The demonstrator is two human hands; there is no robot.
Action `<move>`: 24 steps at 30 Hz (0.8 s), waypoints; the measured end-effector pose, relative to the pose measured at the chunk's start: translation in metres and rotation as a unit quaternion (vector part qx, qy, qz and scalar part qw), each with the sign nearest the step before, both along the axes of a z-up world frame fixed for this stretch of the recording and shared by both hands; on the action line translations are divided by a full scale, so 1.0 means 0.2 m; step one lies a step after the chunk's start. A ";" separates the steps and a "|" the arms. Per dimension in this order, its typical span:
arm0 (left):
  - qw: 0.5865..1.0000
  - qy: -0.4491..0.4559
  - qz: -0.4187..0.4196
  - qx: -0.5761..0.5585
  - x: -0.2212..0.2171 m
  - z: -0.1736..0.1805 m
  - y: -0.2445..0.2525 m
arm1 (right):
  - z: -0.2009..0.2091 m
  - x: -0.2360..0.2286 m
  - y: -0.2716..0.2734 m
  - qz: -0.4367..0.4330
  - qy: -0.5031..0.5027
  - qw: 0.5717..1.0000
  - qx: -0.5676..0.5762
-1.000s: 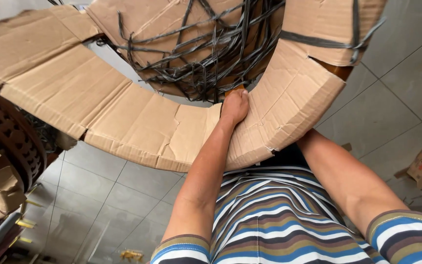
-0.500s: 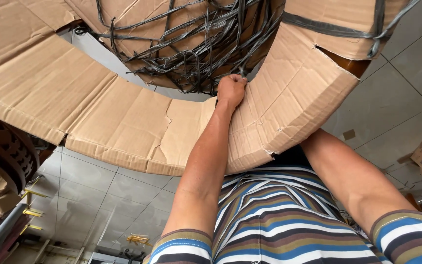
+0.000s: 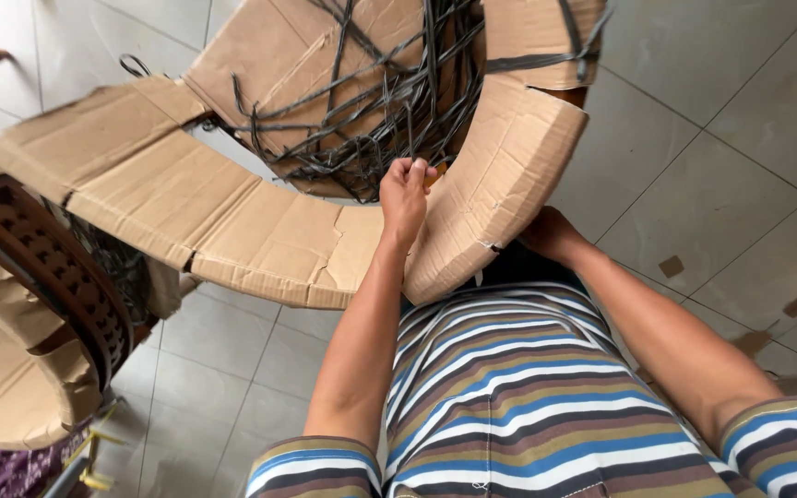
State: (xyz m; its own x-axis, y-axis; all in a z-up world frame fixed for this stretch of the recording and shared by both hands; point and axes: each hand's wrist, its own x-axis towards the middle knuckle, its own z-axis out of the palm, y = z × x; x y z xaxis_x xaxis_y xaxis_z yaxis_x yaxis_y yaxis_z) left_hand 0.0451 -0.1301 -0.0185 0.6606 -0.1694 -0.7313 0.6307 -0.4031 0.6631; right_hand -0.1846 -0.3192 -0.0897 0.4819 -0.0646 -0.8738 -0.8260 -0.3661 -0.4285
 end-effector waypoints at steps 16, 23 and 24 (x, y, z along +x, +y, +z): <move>0.963 -0.135 -0.205 -0.110 -0.27 0.38 -0.13 | 1.08 0.22 0.00 -0.108 -0.068 0.989 -0.078; 0.900 -0.204 -0.350 -0.157 -0.25 0.49 -0.18 | 1.25 0.38 0.05 -0.072 -0.138 0.978 -0.140; 0.891 -0.207 -0.367 -0.168 -0.26 0.50 -0.17 | 1.27 0.42 0.06 -0.070 -0.175 0.972 -0.136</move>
